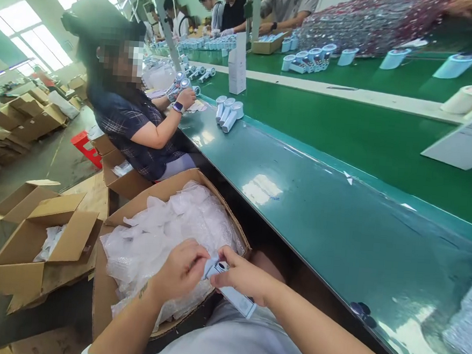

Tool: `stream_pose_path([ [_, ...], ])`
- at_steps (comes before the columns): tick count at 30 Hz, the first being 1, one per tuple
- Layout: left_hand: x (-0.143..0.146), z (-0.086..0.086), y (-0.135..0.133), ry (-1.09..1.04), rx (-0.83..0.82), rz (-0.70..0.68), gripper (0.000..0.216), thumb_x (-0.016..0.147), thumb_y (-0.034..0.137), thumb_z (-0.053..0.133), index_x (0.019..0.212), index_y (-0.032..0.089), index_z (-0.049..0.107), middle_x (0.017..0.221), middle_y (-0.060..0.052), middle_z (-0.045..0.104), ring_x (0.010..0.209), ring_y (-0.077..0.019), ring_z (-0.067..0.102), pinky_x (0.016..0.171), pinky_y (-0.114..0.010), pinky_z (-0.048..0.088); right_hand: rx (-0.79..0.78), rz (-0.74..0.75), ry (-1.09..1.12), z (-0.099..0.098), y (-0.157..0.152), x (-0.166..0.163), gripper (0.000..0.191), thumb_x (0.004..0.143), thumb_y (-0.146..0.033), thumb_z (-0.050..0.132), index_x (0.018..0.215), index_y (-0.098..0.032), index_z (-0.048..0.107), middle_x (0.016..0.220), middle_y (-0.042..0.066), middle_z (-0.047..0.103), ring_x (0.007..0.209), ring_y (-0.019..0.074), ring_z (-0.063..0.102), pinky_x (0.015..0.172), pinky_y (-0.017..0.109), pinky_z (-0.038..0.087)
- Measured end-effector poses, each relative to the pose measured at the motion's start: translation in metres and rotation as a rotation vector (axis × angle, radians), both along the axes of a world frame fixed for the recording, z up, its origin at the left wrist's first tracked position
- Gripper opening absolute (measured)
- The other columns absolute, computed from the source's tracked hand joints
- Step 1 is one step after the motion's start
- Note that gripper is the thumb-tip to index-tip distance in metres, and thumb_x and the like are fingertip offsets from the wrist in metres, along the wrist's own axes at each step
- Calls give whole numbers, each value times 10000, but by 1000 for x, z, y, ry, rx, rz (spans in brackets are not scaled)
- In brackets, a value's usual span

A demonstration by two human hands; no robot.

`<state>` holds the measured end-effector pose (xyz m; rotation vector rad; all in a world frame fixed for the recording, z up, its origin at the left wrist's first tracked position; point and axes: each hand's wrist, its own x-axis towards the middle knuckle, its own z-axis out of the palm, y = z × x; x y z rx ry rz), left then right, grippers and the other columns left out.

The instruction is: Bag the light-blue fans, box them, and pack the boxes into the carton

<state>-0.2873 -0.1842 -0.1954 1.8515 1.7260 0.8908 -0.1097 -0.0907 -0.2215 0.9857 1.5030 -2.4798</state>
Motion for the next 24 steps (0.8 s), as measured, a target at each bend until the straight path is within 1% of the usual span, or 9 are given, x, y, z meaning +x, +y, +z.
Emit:
stream_pose_path([
  [2, 7, -1, -4, 280, 138, -134, 182, 883, 116, 434, 922, 139, 610, 806, -88, 613, 763, -190, 518, 691, -324, 418, -138, -93, 43, -1, 0, 2, 415, 645, -322, 725, 892, -236, 403, 801, -54, 573, 670, 138, 588, 574, 251, 441],
  [4, 6, -6, -9, 458, 206, -176, 182, 907, 104, 421, 989, 133, 580, 824, -92, 605, 771, -201, 507, 687, -334, 426, -194, -185, 75, -5, 0, 6, 444, 641, -344, 746, 871, -240, 381, 807, -42, 591, 674, 152, 611, 555, 259, 462],
  [9, -6, -24, -11, 693, 296, -141, 277, 905, 62, 433, 1174, 84, 493, 837, -90, 585, 748, -211, 503, 662, -343, 448, -211, -357, 48, -14, -7, 11, 469, 632, -331, 767, 842, -246, 357, 753, -44, 594, 665, 170, 632, 537, 269, 493],
  [11, -5, -30, -7, 753, 319, -99, 266, 895, 58, 450, 1154, 84, 503, 814, -84, 578, 740, -215, 501, 659, -345, 452, -200, -401, 27, -12, -9, 7, 464, 634, -327, 763, 846, -245, 359, 772, -38, 593, 663, 171, 635, 537, 276, 505],
  [13, -1, -38, 1, 764, 352, -16, 183, 888, 68, 466, 1052, 105, 539, 769, -70, 566, 716, -213, 494, 644, -338, 446, -183, -462, -16, -9, -10, 1, 470, 634, -319, 757, 862, -247, 352, 812, -26, 591, 650, 173, 640, 527, 284, 511],
  [16, 6, -53, 16, 712, 354, 159, 127, 869, 67, 466, 923, 140, 554, 753, -66, 560, 720, -215, 501, 644, -333, 440, -157, -595, -26, -7, -8, -7, 545, 622, -278, 762, 984, -268, 355, 1032, 13, 574, 608, 159, 643, 505, 307, 520],
  [19, 8, -69, 34, 477, 304, 355, 157, 813, 40, 450, 835, 162, 547, 766, -57, 557, 740, -202, 528, 647, -308, 443, -153, -634, 57, -11, -5, -11, 576, 651, -251, 741, 1099, -281, 381, 1185, 48, 524, 590, 142, 641, 487, 305, 518],
  [22, 12, -81, 46, 42, 153, 485, 128, 778, 68, 465, 795, 179, 526, 757, -26, 559, 698, -160, 547, 584, -245, 431, -170, -662, 95, -16, -3, -9, 452, 693, -236, 715, 1041, -230, 426, 1064, 50, 573, 615, 162, 651, 491, 297, 520],
  [24, 20, -84, 45, -138, 65, 529, 102, 783, 101, 475, 820, 184, 520, 735, -4, 559, 653, -139, 542, 558, -224, 414, -182, -721, 71, -17, -2, -7, 400, 714, -228, 705, 997, -222, 422, 970, 37, 589, 645, 181, 661, 519, 309, 537],
])
